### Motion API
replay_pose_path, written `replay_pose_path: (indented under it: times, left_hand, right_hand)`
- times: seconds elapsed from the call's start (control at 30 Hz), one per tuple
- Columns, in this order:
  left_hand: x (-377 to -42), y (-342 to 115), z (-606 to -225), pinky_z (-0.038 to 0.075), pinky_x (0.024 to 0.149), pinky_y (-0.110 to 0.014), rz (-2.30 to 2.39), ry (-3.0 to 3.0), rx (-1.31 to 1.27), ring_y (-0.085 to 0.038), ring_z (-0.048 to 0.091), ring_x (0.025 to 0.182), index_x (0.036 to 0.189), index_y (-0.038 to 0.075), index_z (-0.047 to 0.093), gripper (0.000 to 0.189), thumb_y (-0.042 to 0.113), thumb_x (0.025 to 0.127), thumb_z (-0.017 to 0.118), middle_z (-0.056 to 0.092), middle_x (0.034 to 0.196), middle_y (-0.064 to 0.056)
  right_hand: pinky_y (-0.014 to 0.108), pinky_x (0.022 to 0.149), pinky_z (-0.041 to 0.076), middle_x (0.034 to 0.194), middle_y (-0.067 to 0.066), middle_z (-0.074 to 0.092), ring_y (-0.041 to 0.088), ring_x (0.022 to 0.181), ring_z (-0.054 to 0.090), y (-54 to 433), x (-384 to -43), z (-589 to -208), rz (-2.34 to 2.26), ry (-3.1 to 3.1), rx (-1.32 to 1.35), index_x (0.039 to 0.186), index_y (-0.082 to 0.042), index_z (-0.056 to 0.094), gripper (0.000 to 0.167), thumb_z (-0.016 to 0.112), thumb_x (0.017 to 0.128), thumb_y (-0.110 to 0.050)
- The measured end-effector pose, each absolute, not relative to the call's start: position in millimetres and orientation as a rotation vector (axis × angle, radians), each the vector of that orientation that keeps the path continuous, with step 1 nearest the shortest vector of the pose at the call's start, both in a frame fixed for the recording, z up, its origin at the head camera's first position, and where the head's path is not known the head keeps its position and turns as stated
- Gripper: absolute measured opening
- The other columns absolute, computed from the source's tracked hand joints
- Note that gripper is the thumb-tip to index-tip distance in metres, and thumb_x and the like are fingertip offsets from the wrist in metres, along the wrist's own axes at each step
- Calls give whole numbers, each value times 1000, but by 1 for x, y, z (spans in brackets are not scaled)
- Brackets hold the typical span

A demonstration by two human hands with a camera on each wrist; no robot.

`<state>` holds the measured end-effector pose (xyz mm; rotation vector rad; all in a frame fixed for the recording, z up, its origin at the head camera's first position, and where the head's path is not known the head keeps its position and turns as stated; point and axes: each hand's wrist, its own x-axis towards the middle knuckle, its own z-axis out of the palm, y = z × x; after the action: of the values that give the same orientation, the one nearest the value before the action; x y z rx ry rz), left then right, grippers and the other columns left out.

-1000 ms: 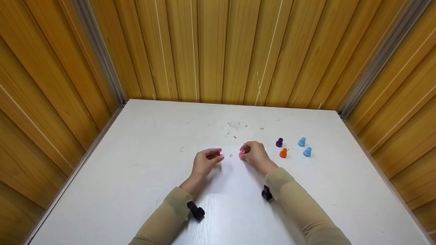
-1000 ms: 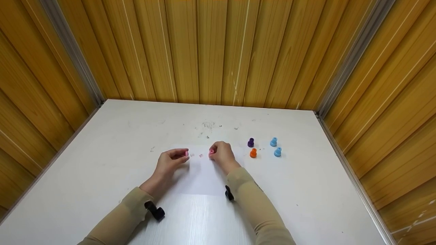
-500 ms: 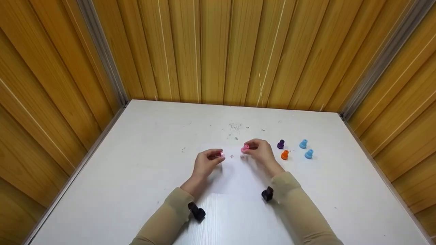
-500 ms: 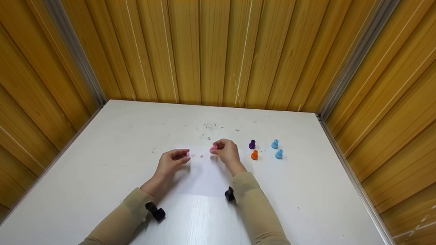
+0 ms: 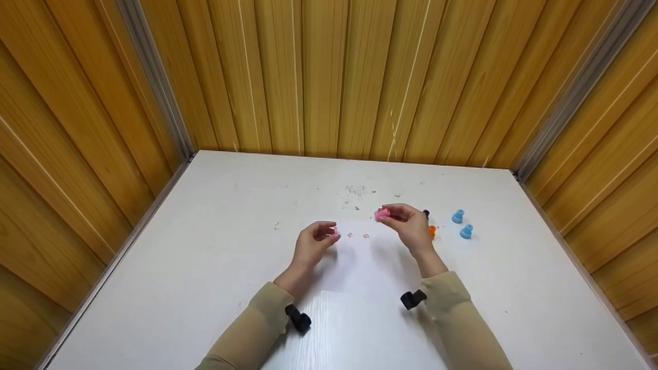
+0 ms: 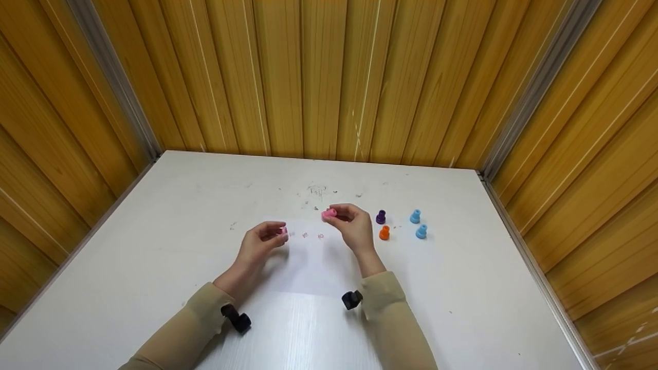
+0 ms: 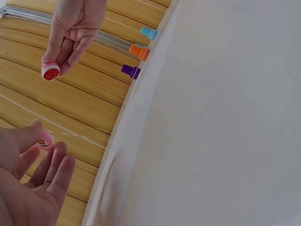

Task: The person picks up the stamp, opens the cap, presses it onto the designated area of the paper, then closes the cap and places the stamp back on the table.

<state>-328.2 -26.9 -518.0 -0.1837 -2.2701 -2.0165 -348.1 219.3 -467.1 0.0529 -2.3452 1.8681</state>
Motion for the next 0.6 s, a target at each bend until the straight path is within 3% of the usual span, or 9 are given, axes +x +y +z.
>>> replay_pose_path:
  times: [0.23,0.43,0.6]
  left_hand:
    - [-328,-25,-518,61,78,-24,-2098,-2252,-203,-14,73,87,117,-4,71,30,10,92,77,76,105,-13]
    - [-326,-22,-517,64,85,-36,-2141,-2234,-287,-16,76,86,117,-10,69,32,9,92,77,77,104,-17]
    - [-324,-20,-517,63,81,-26,-2102,-2268,-318,-14,74,89,114,-5,74,30,13,90,80,77,108,-17]
  right_hand:
    - [20,89,61,110,8,77,9,96,73,216,-344,-482,1995,-2271,66,120,1,72,36,82,86,-5]
    - [19,88,61,106,4,79,8,95,73,206,-340,-491,2118,-2212,79,122,5,70,36,80,87,0]
    - [21,87,62,105,6,79,9,96,74,192,-334,-498,2224,-2183,134,123,7,69,37,78,88,3]
